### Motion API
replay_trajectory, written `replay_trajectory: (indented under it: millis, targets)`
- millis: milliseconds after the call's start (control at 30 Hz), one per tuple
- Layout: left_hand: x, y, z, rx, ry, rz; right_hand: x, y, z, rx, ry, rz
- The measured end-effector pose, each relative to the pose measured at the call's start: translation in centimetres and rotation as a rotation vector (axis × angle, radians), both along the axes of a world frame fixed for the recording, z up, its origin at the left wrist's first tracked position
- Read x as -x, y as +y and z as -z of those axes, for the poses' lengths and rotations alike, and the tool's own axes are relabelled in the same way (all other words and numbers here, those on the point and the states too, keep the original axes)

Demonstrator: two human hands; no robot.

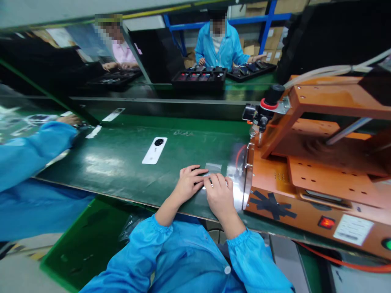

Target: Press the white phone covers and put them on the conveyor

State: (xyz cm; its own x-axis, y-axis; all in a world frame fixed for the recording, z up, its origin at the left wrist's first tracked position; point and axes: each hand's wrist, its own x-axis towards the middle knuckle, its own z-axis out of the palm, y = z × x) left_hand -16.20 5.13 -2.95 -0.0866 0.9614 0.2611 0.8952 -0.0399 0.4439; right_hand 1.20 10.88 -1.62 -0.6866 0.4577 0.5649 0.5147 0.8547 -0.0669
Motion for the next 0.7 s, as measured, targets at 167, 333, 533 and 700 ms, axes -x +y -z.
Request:
replay_trajectory:
  millis: [167,333,533,700]
  targets:
    - [-0.4,0.0,-0.9,0.007,0.027,0.012,-0.6,0.2,-0.2,-0.075,0.017,0.018]
    - [-0.1,0.3,-1.3,0.044,0.061,0.078,-3.2,-1.4,0.2,-0.060,0.246,0.017]
    - [2.8,1.0,-3.6,0.082,0.023,0.085,-4.8,-2.4,1.2,0.216,0.600,-0.071]
    - [12.6,0.7,-7.9,0.159,0.004,-0.501,-4.4,-2.4,1.3,0.283,0.593,-0.129]
